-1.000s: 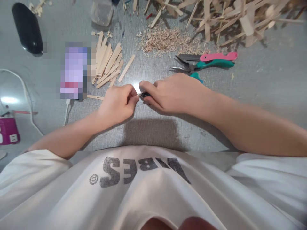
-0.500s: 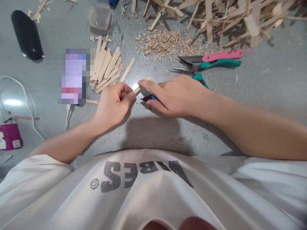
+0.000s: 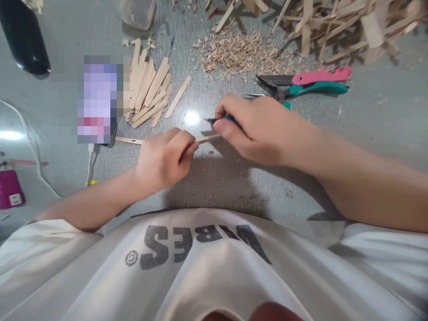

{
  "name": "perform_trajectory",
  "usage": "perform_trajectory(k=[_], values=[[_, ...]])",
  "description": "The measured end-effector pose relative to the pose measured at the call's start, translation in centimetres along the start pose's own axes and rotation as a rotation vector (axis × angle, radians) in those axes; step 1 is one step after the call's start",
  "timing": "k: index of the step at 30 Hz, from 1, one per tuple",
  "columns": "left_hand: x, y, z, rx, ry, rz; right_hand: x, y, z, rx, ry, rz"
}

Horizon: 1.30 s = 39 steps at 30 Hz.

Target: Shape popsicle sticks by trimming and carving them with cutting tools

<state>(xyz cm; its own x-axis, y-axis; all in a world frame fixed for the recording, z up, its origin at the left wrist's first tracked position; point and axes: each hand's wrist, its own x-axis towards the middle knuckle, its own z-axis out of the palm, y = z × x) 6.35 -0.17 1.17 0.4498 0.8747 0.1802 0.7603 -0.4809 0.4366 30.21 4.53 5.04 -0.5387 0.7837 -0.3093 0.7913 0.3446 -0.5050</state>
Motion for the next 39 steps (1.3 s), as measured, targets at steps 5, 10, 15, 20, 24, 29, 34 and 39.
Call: perform_trajectory(k=[5, 10, 15, 20, 24, 29, 34, 39], values=[[-1.0, 0.6, 0.3, 0.243, 0.054, 0.272, -0.6, -0.2, -0.7, 0.378, -0.018, 0.057], [-1.6, 1.1, 0.2, 0.304, 0.104, 0.377, -0.3, 0.3, -0.4, 0.562, -0.072, 0.141], [-1.3, 1.3, -0.2, 0.282, -0.046, 0.278, -0.8, 0.2, -1.3, 0.663, -0.029, 0.145], [-0.7, 2.4, -0.9, 0.228, -0.337, 0.091, -2.0, -0.3, -2.6, 0.605, 0.057, 0.102], [-1.1, 2.9, -1.0, 0.204, -0.365, 0.074, -2.3, -0.5, -2.7, 0.581, 0.084, 0.081], [-0.7, 2.3, -0.6, 0.179, -0.394, -0.089, -2.1, -0.9, -2.5, 0.522, 0.053, 0.088], [0.3, 2.1, -1.3, 0.203, -0.314, -0.160, -2.0, -1.1, -2.7, 0.461, 0.041, 0.098], [0.9, 2.1, -2.9, 0.274, -0.298, -0.119, -1.7, -0.9, -2.7, 0.372, 0.029, 0.101]])
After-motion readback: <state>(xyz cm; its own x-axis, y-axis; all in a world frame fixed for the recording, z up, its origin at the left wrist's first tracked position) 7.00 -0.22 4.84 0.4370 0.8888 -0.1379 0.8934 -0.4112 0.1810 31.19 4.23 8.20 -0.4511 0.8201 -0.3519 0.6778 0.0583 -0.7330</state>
